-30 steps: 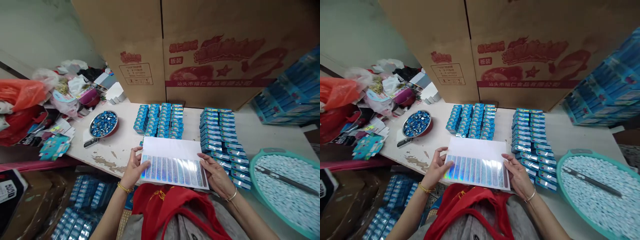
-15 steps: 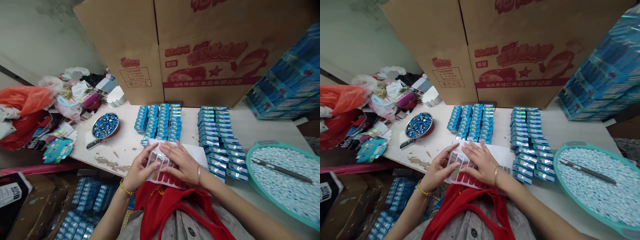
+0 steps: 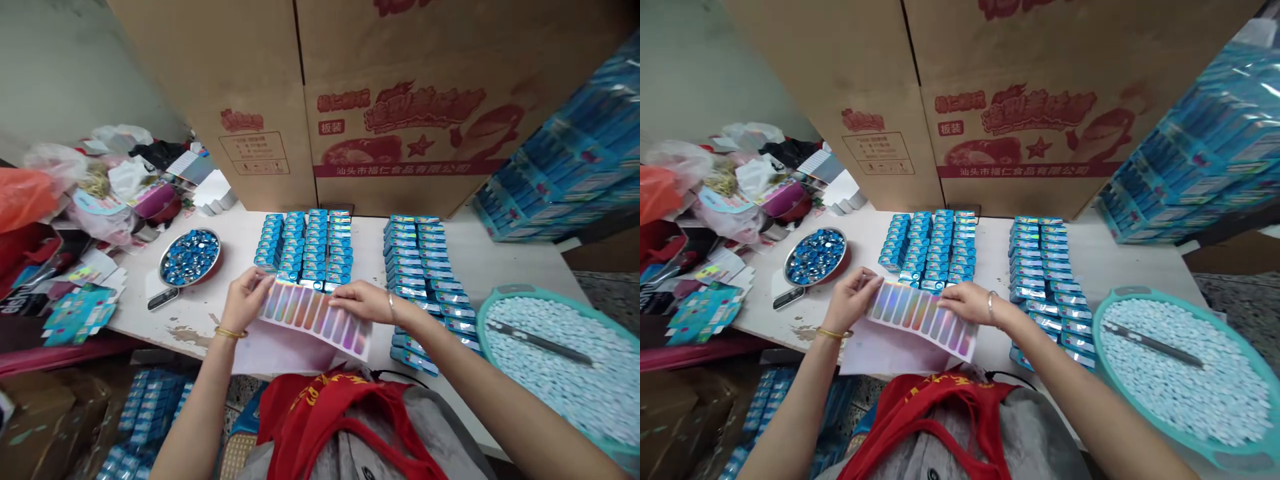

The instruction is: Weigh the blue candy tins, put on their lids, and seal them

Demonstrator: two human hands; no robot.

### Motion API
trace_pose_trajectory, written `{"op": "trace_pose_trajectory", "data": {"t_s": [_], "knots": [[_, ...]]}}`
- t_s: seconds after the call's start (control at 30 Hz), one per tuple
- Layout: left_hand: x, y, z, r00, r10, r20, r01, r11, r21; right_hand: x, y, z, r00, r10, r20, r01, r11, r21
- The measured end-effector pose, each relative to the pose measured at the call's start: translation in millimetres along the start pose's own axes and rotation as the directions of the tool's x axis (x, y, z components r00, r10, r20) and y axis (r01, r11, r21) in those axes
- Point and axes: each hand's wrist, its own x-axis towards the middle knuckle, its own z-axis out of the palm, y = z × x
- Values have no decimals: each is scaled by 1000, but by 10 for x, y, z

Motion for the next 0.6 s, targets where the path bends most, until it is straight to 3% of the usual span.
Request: {"op": "trace_pose_trajectory", "data": {"t_s": [0.13,0.23,0.3,0.37,0.43,0.5,0.6], "knots": [[406,-555,42,980,-197,-23,196,980,-39,57,569,-190,985,170,29,-172,954,244],[624,-891,193,962,-271,-38,273,958,86,226,919,-153,973,224,-55,-198,936,292],[719,-1015,340,966,-241,-98,259,918,299,371,1079,-97,956,257,-140,-218,945,245],[774,-1051,533,990,-106,-92,138,856,498,512,1191,-50,940,285,-185,-245,946,213],[802,-1024,764,995,53,83,-90,825,558,632,1273,-20,935,293,-200,-252,946,204],[830,-975,1004,937,135,322,-283,834,473,728,1341,-2,927,299,-228,-254,945,208],[919,-941,1282,875,80,477,-285,883,373,835,1430,21,866,393,-309,-282,894,347]]}}
